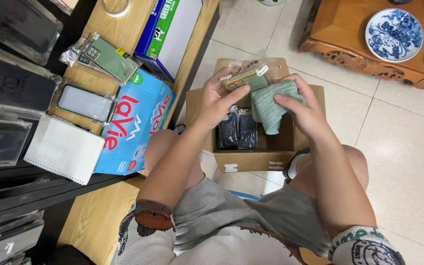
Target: The person wipes several packaged phone cases with a cloth, removes them from a box, and places them on a shelf.
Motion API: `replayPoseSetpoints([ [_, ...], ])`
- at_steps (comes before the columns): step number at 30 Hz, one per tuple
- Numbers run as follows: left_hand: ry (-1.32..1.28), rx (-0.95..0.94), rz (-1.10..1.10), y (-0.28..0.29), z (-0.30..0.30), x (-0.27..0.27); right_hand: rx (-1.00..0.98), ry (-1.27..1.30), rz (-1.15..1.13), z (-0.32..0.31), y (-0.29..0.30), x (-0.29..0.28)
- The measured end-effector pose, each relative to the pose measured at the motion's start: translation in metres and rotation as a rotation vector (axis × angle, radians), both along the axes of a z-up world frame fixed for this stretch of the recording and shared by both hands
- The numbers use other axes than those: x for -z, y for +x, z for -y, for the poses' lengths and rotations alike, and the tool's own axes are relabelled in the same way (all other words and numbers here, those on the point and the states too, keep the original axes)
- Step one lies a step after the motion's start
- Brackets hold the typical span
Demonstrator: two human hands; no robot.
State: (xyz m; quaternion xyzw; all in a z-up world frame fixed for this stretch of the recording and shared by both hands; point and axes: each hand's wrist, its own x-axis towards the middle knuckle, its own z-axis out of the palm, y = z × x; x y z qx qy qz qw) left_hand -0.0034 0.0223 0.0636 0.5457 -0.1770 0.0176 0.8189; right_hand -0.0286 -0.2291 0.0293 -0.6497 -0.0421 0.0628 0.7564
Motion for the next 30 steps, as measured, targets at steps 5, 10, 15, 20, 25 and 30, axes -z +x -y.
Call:
replayPoseSetpoints([
  [5,0.426,0.054,0.100,0.008,-0.030,-0.012,0.014,-0.403,0.207,0.005,-0.008,-0.052],
  [10,0.732,0.206,0.154,-0.002,-0.034,-0.040,-0.003,-0.623,0.326,-0.003,-0.016,-0.077],
  [15,0.741,0.233,0.128,-0.017,-0.026,-0.048,-0.019,-0.609,0.504,-0.010,-0.015,-0.071],
  [20,0.790,0.082,0.156,0.001,-0.017,-0.002,0.136,-0.536,0.660,-0.015,-0.016,-0.075],
  [25,0.903,0.083,0.211,-0.008,-0.005,0.013,0.146,-0.485,0.721,-0.041,-0.026,-0.057],
  [30,0.822,0.155,0.349,-0.019,-0.008,-0.017,0.395,-0.523,0.737,-0.012,-0.009,-0.049],
])
